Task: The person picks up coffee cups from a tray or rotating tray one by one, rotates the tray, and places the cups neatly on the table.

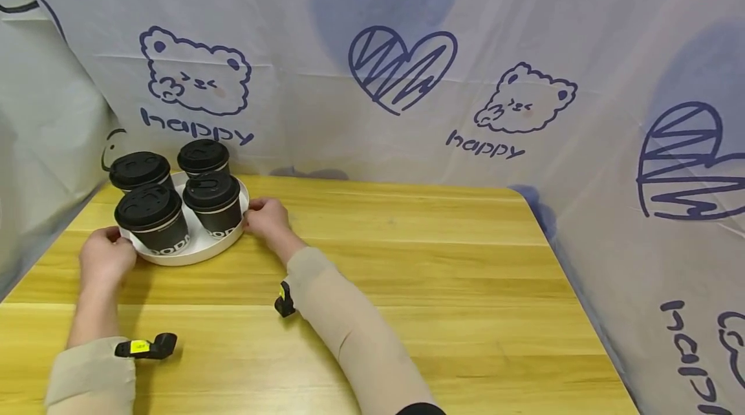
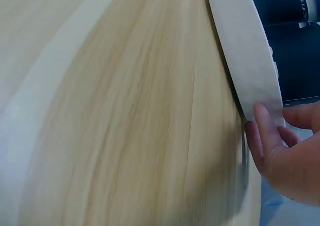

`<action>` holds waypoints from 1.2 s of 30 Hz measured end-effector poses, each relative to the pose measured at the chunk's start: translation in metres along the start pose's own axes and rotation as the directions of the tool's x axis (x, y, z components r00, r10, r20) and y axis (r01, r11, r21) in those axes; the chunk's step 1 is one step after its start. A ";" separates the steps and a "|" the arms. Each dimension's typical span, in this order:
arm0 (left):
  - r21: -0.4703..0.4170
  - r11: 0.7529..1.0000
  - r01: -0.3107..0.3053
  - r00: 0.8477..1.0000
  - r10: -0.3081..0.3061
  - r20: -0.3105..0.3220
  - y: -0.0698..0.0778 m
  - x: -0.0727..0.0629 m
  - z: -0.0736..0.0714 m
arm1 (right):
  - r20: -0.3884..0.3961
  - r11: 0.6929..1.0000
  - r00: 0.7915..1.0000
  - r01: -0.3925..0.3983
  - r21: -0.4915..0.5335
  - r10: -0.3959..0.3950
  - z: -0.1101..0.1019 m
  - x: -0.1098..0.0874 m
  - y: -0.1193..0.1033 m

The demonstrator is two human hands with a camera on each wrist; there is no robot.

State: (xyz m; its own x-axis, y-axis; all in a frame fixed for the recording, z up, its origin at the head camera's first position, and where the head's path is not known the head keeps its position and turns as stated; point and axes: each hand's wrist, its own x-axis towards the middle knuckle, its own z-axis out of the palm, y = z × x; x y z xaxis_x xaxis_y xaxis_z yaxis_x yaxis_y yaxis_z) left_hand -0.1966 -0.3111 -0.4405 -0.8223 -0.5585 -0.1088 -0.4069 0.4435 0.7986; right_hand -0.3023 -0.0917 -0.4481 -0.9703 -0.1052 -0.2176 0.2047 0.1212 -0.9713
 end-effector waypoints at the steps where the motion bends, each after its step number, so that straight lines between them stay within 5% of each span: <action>1: 0.008 1.000 -0.008 1.000 0.008 0.007 0.001 0.000 0.001 | 0.002 1.000 1.000 -0.002 0.000 0.002 -0.003 -0.001 0.000; 12: 0.042 0.987 -0.158 0.985 0.154 0.081 0.024 -0.005 0.034 | 0.015 0.998 0.999 -0.032 -0.047 0.033 -0.061 -0.012 0.000; 23: 0.036 0.964 -0.264 0.949 0.253 0.190 0.049 -0.011 0.062 | 0.057 0.998 0.996 -0.061 -0.036 0.063 -0.112 -0.021 0.003; 36: -0.014 0.941 -0.337 0.906 0.329 0.265 0.074 -0.016 0.104 | -0.033 1.000 0.999 -0.018 0.022 0.018 -0.163 -0.025 0.020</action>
State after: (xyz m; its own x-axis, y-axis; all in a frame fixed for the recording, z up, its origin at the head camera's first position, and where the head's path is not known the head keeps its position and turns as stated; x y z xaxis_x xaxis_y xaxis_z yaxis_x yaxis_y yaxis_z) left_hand -0.2547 -0.1960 -0.4411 -0.9847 -0.1743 0.0068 -0.1001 0.5962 0.7966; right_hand -0.2952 0.0740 -0.4462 -0.9702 -0.0703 -0.2320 0.2244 0.1016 -0.9692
